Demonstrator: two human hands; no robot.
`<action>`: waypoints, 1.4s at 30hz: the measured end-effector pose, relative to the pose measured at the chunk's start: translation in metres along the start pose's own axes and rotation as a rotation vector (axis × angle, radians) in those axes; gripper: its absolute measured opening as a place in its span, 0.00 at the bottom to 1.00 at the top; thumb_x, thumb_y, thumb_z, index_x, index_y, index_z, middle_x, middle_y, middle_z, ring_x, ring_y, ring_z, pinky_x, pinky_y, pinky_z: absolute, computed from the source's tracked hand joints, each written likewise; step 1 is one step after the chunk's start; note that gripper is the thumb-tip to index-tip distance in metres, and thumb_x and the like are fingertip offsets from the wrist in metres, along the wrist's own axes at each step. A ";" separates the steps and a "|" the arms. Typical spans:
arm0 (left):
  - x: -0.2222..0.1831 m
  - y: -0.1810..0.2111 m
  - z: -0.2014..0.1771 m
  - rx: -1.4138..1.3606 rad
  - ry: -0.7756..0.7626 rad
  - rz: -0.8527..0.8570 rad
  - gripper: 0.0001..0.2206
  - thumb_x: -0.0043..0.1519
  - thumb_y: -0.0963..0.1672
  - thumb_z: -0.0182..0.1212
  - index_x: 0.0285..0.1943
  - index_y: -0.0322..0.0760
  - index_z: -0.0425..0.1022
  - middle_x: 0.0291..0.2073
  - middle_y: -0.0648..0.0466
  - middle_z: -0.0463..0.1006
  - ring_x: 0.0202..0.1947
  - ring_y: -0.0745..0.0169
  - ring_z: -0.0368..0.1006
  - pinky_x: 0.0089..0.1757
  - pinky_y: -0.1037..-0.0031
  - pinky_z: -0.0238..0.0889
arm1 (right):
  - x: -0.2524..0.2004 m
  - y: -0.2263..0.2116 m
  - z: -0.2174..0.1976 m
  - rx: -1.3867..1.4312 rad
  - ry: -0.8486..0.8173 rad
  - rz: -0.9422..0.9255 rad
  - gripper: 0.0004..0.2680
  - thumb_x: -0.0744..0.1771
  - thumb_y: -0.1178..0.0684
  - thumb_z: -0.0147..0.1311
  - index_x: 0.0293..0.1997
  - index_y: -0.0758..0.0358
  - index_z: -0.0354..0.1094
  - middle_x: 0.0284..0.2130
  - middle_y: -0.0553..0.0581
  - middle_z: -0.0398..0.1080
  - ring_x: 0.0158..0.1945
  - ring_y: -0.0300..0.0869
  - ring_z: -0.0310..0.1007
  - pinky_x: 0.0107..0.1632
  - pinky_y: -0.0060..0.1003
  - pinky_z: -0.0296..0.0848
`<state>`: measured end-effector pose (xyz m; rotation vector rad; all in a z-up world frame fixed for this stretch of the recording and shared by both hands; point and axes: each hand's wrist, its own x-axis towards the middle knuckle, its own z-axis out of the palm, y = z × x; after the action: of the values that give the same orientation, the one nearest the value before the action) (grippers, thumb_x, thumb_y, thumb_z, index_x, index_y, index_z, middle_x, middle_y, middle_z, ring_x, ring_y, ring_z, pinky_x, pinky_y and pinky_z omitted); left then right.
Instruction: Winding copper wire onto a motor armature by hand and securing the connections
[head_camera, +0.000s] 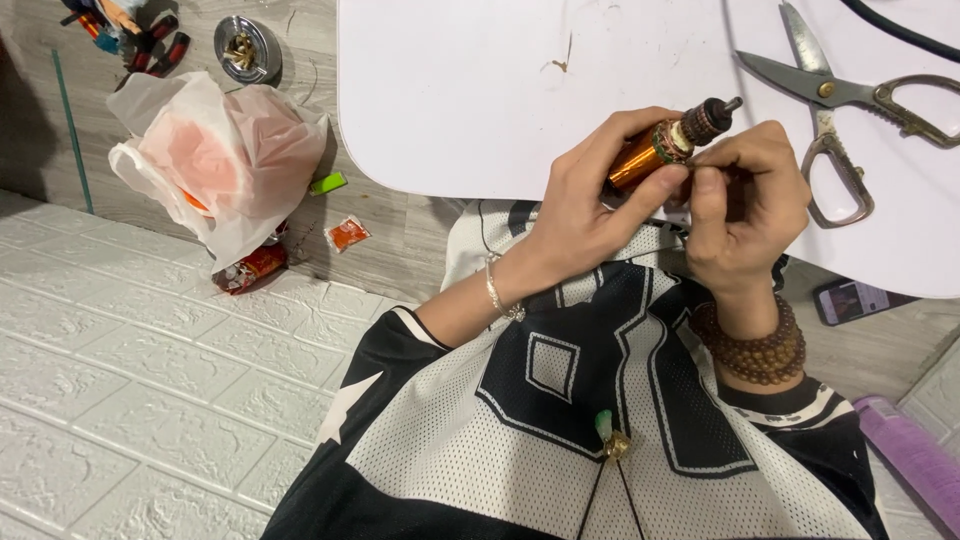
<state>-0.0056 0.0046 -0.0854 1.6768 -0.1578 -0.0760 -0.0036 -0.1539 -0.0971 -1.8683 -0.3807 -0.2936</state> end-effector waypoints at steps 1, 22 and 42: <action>-0.001 0.001 -0.001 0.000 0.000 0.000 0.18 0.69 0.50 0.52 0.62 0.38 0.64 0.47 0.51 0.76 0.40 0.65 0.77 0.42 0.79 0.77 | 0.000 -0.001 0.000 0.000 0.000 0.000 0.04 0.72 0.63 0.44 0.41 0.76 0.58 0.33 0.68 0.63 0.35 0.50 0.61 0.39 0.40 0.61; -0.004 0.011 -0.009 -0.267 -0.142 -0.161 0.18 0.72 0.52 0.44 0.62 0.38 0.64 0.40 0.58 0.72 0.38 0.69 0.67 0.42 0.78 0.62 | -0.011 0.002 0.001 0.005 0.117 -0.019 0.05 0.71 0.62 0.47 0.45 0.78 0.60 0.33 0.67 0.61 0.32 0.47 0.58 0.34 0.37 0.60; -0.011 0.052 -0.008 -0.026 -0.133 -0.190 0.17 0.74 0.48 0.40 0.68 0.39 0.62 0.60 0.53 0.74 0.57 0.63 0.74 0.59 0.74 0.67 | 0.002 -0.038 -0.028 -0.463 -0.050 -0.404 0.06 0.71 0.62 0.58 0.41 0.79 0.74 0.34 0.66 0.66 0.33 0.53 0.72 0.36 0.45 0.74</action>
<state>-0.0182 0.0085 -0.0335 1.6578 -0.0960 -0.3317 -0.0173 -0.1691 -0.0540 -2.2435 -0.7787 -0.6524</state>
